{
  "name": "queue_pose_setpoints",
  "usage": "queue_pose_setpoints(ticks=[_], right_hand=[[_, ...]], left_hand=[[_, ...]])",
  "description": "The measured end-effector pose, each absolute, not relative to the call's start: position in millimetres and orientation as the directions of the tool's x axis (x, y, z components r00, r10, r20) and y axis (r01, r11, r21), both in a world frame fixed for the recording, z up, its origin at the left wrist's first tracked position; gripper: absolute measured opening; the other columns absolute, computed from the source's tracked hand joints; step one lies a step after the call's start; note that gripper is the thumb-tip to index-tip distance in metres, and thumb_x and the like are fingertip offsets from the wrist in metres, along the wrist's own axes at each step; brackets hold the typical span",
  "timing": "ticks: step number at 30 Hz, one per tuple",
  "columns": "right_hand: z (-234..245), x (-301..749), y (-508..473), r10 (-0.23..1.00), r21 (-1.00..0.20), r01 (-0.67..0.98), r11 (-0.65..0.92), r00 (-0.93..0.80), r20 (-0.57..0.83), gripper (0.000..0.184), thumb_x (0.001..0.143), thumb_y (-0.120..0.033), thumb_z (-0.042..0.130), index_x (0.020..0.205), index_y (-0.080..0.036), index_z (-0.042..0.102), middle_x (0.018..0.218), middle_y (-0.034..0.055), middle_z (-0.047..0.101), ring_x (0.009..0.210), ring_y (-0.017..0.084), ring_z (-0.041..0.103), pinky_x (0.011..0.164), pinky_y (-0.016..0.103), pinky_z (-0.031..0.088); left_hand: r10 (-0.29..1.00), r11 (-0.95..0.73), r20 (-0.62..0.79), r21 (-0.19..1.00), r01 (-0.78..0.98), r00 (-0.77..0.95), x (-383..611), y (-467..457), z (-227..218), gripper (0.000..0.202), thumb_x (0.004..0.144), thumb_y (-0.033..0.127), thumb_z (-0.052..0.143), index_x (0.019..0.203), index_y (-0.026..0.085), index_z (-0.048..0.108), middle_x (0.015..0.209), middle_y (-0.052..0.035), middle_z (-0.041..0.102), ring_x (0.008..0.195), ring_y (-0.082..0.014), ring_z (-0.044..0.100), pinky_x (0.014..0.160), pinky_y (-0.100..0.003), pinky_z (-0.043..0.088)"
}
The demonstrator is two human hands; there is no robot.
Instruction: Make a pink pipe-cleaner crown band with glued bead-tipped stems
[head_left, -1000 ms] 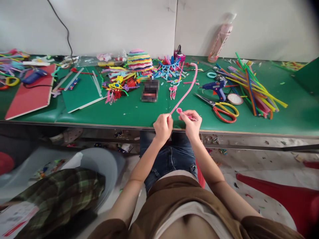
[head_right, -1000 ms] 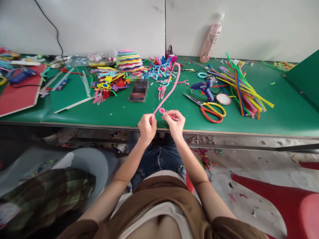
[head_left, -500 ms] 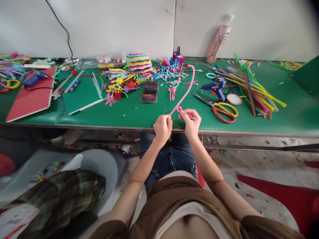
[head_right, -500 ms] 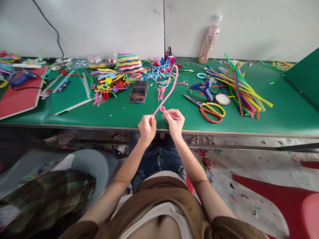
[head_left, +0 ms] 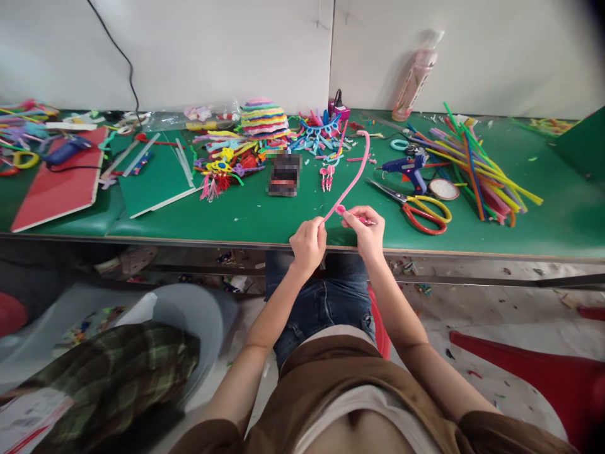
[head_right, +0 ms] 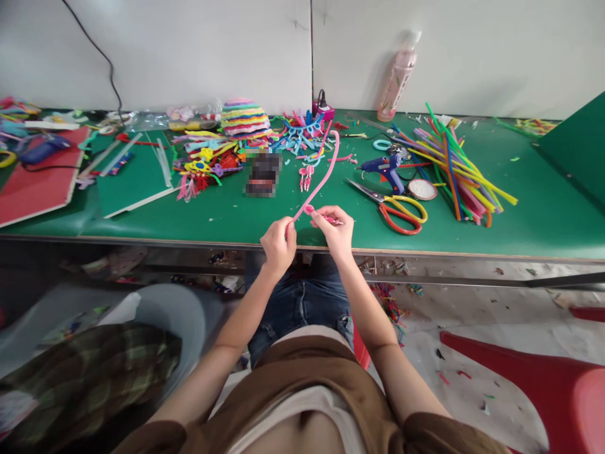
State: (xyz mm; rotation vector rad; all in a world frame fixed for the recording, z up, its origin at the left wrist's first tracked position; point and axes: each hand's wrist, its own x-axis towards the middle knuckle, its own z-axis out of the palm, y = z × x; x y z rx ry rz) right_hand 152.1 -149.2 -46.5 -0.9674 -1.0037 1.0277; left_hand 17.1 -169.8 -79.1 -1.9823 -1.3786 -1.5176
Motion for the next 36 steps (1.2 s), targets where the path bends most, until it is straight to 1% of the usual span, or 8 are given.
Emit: queue_pose_setpoints(ticks=[6,10,14,20,25,28,33,36], right_hand=[[-44.0,153.7,-149.9,0.969,-0.959,-0.203,0.197,0.186,0.160,0.022,0.063,-0.034,0.080,0.066,-0.020,0.064,0.059,-0.0042,0.063,0.053,0.009,0.060,0.056,0.024,0.050],[-44.6,152.5,-150.3,0.980,-0.951,-0.265,0.159,0.160,0.120,0.020,0.063,-0.032,0.080,0.067,-0.020,0.064,0.059,-0.0044,0.062,0.053,0.009,0.059,0.056,0.024,0.051],[-44.5,153.1,-149.8,0.991,-0.934,-0.341,0.105,0.118,0.069,0.021,0.062,-0.031,0.080,0.066,-0.020,0.064,0.059,-0.0047,0.061,0.053,0.008,0.058,0.056,0.023,0.050],[-45.7,154.4,-149.6,0.990,-0.929,-0.347,0.131,0.086,0.107,0.020,0.061,-0.030,0.081,0.067,-0.020,0.065,0.060,-0.0049,0.062,0.054,0.008,0.058,0.057,0.022,0.049],[-49.2,155.3,-147.5,0.986,-0.944,-0.287,0.162,0.088,0.143,0.020,0.062,-0.032,0.081,0.070,-0.020,0.066,0.063,-0.0045,0.063,0.057,0.008,0.059,0.059,0.023,0.050],[-49.4,154.9,-147.3,0.984,-0.951,-0.261,0.165,0.109,0.141,0.021,0.062,-0.034,0.080,0.072,-0.021,0.068,0.065,-0.0036,0.064,0.059,0.010,0.061,0.061,0.025,0.052],[-46.4,153.4,-149.1,0.987,-0.948,-0.284,0.145,0.109,0.119,0.020,0.061,-0.035,0.080,0.073,-0.021,0.070,0.071,-0.0014,0.069,0.060,0.010,0.063,0.063,0.026,0.055],[-45.3,152.8,-149.7,0.987,-0.939,-0.313,0.144,0.119,0.112,0.019,0.061,-0.034,0.080,0.071,-0.021,0.070,0.073,-0.0010,0.071,0.060,0.011,0.063,0.064,0.027,0.056]], left_hand=[[0.551,-0.519,0.834,0.324,0.791,0.020,15.3,-169.7,-83.6,0.027,0.096,0.019,0.039,0.107,0.014,0.063,0.074,-0.0075,0.067,0.067,-0.0154,0.061,0.064,-0.026,0.042],[0.567,-0.517,0.824,0.337,0.787,0.020,14.9,-169.5,-85.0,0.030,0.096,0.021,0.037,0.108,0.014,0.064,0.071,-0.0068,0.065,0.065,-0.0150,0.060,0.062,-0.026,0.041],[0.536,-0.538,0.844,0.312,0.783,0.032,14.3,-169.6,-84.5,0.030,0.096,0.018,0.038,0.110,0.014,0.064,0.069,-0.0059,0.064,0.064,-0.0145,0.058,0.062,-0.025,0.040],[0.536,-0.563,0.843,0.315,0.764,0.048,13.5,-170.3,-82.3,0.033,0.096,0.019,0.038,0.115,0.015,0.064,0.067,-0.0045,0.062,0.062,-0.0131,0.057,0.062,-0.024,0.039],[0.601,-0.582,0.798,0.407,0.704,0.035,12.8,-170.6,-80.9,0.035,0.098,0.024,0.035,0.114,0.015,0.065,0.068,-0.0058,0.063,0.063,-0.0135,0.058,0.063,-0.024,0.042],[0.636,-0.567,0.771,0.439,0.697,0.032,12.7,-170.7,-80.6,0.037,0.098,0.027,0.033,0.114,0.016,0.065,0.070,-0.0062,0.065,0.064,-0.0133,0.059,0.064,-0.024,0.044],[0.669,-0.557,0.742,0.464,0.689,0.041,12.5,-171.3,-80.0,0.039,0.098,0.027,0.032,0.115,0.016,0.065,0.071,-0.0063,0.065,0.065,-0.0132,0.059,0.066,-0.024,0.045],[0.662,-0.561,0.747,0.451,0.694,0.050,12.1,-171.3,-79.5,0.038,0.098,0.026,0.032,0.114,0.016,0.065,0.069,-0.0055,0.064,0.063,-0.0127,0.058,0.065,-0.024,0.043]])
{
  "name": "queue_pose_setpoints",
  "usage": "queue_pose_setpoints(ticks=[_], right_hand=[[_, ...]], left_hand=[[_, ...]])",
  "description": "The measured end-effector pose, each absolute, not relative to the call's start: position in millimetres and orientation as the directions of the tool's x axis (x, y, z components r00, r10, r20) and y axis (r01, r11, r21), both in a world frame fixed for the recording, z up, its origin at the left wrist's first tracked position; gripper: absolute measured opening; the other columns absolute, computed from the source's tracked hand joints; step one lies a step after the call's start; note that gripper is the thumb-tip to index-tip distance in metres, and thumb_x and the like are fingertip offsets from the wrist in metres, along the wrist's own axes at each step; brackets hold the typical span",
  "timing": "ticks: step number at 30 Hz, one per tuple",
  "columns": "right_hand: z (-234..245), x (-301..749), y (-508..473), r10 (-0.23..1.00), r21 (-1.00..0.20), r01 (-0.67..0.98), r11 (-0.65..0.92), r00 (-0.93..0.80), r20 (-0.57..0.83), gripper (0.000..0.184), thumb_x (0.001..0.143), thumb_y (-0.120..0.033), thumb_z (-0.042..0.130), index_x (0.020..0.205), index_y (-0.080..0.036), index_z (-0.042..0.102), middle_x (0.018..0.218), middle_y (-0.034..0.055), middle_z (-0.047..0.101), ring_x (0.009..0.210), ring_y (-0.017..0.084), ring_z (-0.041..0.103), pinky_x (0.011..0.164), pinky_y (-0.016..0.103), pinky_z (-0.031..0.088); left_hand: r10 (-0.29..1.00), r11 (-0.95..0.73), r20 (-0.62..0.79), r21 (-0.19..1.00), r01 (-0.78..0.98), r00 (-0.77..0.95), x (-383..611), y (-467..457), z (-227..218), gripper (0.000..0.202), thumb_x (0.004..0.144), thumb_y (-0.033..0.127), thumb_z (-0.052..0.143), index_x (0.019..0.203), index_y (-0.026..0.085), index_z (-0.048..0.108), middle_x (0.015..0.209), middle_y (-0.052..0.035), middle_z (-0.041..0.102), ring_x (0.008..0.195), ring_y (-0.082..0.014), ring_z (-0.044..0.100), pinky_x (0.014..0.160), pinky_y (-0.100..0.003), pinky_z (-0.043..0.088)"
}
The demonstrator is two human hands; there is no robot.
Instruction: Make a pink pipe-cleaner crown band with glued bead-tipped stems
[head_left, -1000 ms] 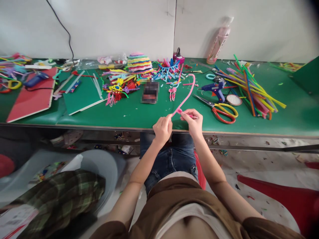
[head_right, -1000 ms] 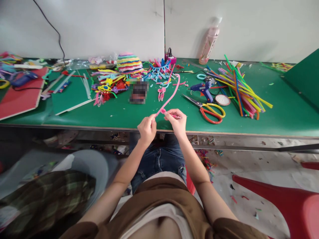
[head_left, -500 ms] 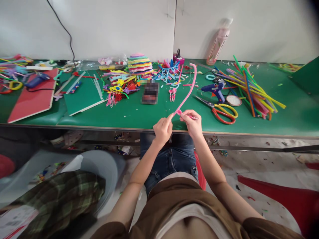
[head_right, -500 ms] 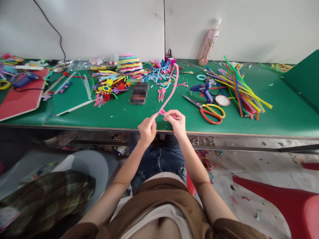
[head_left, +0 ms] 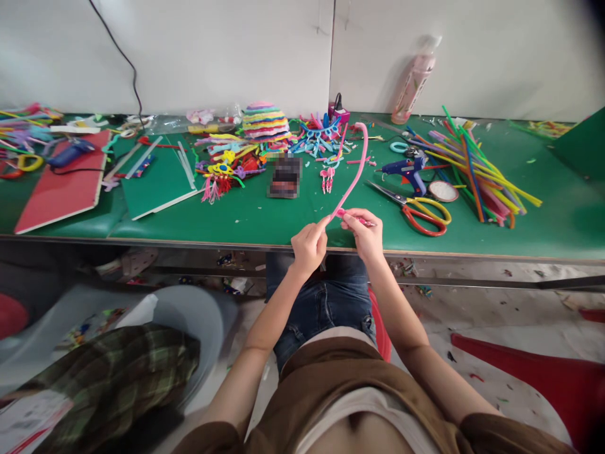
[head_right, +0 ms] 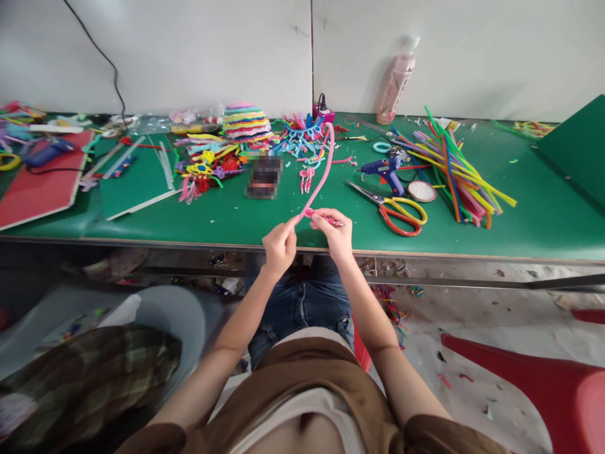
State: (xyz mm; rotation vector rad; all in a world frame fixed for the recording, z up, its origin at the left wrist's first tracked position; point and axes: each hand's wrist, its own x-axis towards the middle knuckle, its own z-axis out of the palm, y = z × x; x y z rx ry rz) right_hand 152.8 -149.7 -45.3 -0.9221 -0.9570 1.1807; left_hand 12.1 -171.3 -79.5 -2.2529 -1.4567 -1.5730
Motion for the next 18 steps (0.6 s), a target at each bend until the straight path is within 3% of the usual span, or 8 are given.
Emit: queue_pose_setpoints(ticks=[18], right_hand=[[-44.3,151.4,-149.5,0.988,-0.940,-0.326,0.099,0.147,0.052,0.021,0.060,-0.036,0.080,0.070,-0.020,0.069,0.068,0.0000,0.070,0.058,0.012,0.065,0.061,0.027,0.057]], left_hand=[[0.657,-0.573,0.751,0.436,0.694,0.071,12.3,-171.9,-77.2,0.039,0.098,0.024,0.032,0.117,0.017,0.065,0.066,-0.0038,0.060,0.062,-0.0127,0.055,0.062,-0.024,0.041]])
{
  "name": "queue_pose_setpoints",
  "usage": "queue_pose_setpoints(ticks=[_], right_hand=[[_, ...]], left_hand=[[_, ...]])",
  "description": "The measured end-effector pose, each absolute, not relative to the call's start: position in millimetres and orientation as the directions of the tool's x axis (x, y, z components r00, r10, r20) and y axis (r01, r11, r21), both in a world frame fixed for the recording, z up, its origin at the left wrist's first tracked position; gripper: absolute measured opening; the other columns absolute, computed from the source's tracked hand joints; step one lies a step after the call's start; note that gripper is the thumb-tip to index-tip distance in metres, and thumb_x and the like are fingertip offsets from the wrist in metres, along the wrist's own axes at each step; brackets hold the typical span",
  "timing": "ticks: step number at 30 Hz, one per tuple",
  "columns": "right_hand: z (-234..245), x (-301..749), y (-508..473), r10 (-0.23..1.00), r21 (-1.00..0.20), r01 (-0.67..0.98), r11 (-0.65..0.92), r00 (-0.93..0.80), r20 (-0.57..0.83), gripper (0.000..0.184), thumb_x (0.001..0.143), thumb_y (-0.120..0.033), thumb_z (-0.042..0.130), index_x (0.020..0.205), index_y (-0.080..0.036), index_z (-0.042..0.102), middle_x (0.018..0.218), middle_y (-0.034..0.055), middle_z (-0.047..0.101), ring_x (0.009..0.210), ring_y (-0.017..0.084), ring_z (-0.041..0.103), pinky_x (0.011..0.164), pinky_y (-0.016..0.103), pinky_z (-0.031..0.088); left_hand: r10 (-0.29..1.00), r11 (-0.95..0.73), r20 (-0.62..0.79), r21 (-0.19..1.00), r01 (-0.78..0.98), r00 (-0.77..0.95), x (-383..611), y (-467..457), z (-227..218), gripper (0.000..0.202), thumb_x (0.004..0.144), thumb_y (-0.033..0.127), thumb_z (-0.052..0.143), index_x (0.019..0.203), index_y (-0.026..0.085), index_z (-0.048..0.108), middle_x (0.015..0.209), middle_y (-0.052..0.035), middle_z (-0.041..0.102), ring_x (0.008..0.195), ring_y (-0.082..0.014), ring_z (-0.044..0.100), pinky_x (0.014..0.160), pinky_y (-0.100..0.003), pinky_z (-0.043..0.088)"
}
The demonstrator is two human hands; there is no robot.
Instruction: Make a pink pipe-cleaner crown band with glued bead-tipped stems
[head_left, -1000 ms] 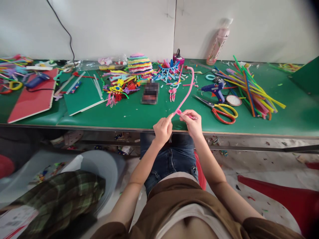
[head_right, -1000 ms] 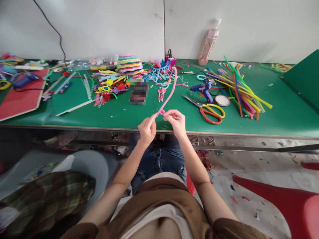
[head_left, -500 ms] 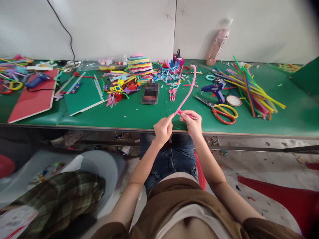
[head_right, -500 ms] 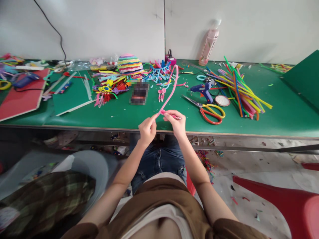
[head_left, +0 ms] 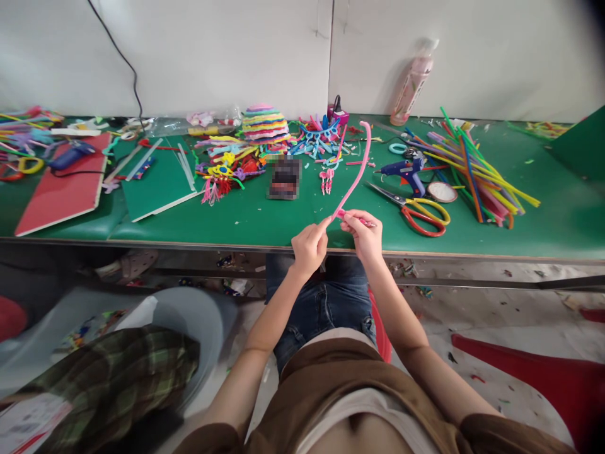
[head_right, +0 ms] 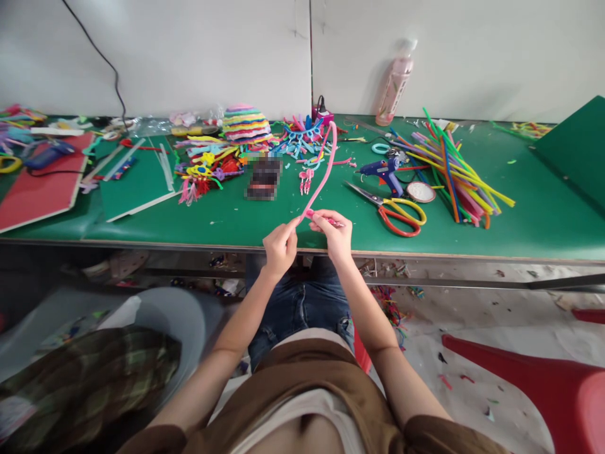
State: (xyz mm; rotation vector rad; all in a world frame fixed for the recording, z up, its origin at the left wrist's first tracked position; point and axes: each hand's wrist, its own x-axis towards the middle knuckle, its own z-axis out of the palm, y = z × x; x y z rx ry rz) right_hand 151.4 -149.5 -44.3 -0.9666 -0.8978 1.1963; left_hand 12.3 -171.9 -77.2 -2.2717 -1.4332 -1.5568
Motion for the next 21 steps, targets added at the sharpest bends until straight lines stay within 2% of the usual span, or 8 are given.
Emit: queue_pose_setpoints(ticks=[15,21], right_hand=[[-41.6,148.2,-151.0,0.991,-0.925,-0.375,0.056,0.130,0.007,0.023,0.056,-0.035,0.081,0.068,-0.019,0.069,0.067,-0.0008,0.069,0.058,0.011,0.064,0.060,0.025,0.057],[-42.1,147.9,-150.8,0.993,-0.923,-0.383,0.047,0.116,0.003,0.023,0.056,-0.035,0.081,0.068,-0.020,0.069,0.067,-0.0011,0.068,0.057,0.011,0.064,0.059,0.024,0.057]], left_hand=[[0.655,-0.560,0.753,0.421,0.713,0.070,12.4,-172.3,-76.4,0.038,0.098,0.024,0.033,0.114,0.016,0.066,0.065,-0.0038,0.061,0.061,-0.0117,0.056,0.062,-0.022,0.041],[0.681,-0.547,0.731,0.469,0.694,0.044,13.3,-172.0,-77.9,0.036,0.098,0.025,0.034,0.112,0.016,0.066,0.069,-0.0054,0.065,0.064,-0.0128,0.060,0.064,-0.024,0.045]])
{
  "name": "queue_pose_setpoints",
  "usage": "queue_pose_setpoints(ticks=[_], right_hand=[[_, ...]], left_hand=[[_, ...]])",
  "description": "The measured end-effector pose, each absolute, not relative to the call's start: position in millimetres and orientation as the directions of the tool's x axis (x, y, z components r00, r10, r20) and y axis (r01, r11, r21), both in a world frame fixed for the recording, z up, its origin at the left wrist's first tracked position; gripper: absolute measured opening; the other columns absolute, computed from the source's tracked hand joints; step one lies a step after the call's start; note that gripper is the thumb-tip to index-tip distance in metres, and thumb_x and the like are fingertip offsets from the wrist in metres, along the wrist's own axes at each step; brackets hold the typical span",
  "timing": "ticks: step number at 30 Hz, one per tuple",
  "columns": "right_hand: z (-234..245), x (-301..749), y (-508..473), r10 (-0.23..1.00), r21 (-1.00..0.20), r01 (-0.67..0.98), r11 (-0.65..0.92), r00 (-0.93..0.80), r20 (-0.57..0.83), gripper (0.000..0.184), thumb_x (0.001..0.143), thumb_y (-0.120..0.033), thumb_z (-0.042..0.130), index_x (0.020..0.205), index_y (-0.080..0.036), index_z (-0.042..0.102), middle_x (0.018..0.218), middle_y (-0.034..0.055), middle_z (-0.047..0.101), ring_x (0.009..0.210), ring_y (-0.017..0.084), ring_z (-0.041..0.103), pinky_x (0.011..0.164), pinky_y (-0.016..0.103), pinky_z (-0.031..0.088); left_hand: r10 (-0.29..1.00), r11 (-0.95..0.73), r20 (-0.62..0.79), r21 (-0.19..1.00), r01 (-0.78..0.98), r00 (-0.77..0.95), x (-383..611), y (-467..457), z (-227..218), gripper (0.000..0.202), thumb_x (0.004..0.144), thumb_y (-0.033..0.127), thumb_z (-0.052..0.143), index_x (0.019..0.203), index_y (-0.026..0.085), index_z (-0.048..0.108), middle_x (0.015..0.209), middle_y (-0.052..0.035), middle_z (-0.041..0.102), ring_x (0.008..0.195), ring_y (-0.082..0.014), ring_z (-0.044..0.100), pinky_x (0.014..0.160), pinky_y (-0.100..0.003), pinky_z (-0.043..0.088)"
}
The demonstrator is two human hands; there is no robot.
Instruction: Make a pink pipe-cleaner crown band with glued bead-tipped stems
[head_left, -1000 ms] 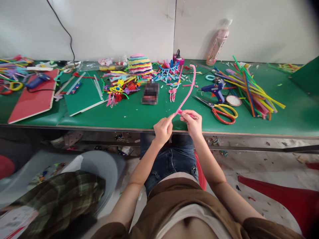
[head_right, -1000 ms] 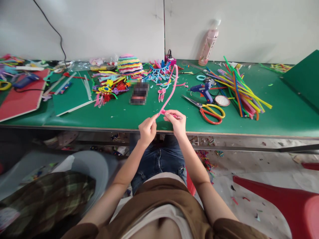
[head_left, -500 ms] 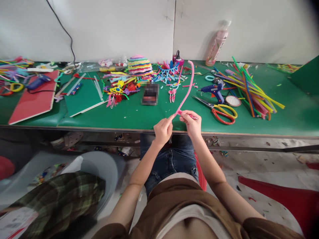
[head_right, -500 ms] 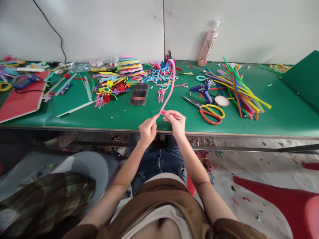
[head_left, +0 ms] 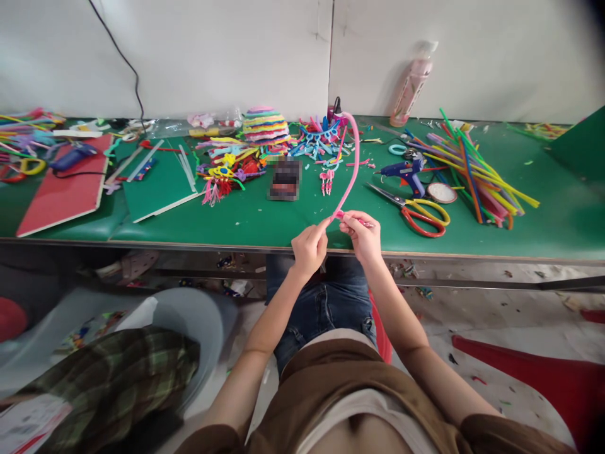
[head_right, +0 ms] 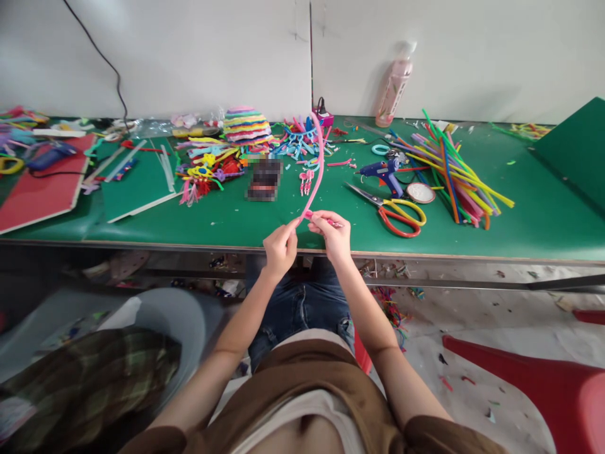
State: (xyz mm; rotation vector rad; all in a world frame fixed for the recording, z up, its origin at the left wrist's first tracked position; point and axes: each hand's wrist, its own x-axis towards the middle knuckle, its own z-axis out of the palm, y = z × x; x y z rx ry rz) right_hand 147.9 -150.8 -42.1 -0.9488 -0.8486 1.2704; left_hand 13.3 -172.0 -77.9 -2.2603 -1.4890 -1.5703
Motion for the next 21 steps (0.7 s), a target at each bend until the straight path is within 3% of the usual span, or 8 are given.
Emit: queue_pose_setpoints(ticks=[5,9,13,21], right_hand=[[-42,147,-152,0.994,-0.906,-0.421,0.043,0.108,-0.004,0.020,0.057,-0.032,0.081,0.067,-0.020,0.069,0.065,-0.0024,0.067,0.056,0.009,0.063,0.060,0.023,0.056],[-42,146,-153,0.993,-0.917,-0.392,0.072,0.110,0.031,0.018,0.059,-0.031,0.080,0.069,-0.020,0.070,0.067,-0.0022,0.068,0.057,0.009,0.063,0.062,0.024,0.056],[-42,144,-154,0.992,-0.924,-0.369,0.102,0.112,0.065,0.018,0.060,-0.031,0.081,0.068,-0.020,0.070,0.069,-0.0012,0.069,0.059,0.011,0.064,0.063,0.026,0.056],[-43,144,-155,0.995,-0.917,-0.389,0.087,0.085,0.058,0.018,0.061,-0.031,0.081,0.069,-0.019,0.071,0.069,-0.0012,0.070,0.057,0.009,0.063,0.061,0.023,0.056]], left_hand=[[0.689,-0.532,0.725,0.514,0.673,-0.009,15,-174,-76,0.030,0.097,0.025,0.037,0.108,0.015,0.063,0.090,-0.0098,0.072,0.079,-0.0157,0.067,0.074,-0.026,0.050],[0.769,-0.495,0.639,0.603,0.626,-0.007,15,-176,-71,0.023,0.096,0.025,0.038,0.105,0.016,0.057,0.083,-0.0067,0.071,0.073,-0.0152,0.067,0.068,-0.025,0.050],[0.830,-0.455,0.557,0.708,0.540,-0.032,14,-175,-64,0.021,0.097,0.028,0.038,0.110,0.018,0.051,0.093,-0.0083,0.069,0.079,-0.0149,0.067,0.069,-0.026,0.051],[0.766,-0.541,0.639,0.703,0.462,-0.076,22,-167,-56,0.019,0.096,0.030,0.043,0.107,0.018,0.052,0.095,-0.0082,0.067,0.084,-0.0145,0.065,0.072,-0.026,0.052]])
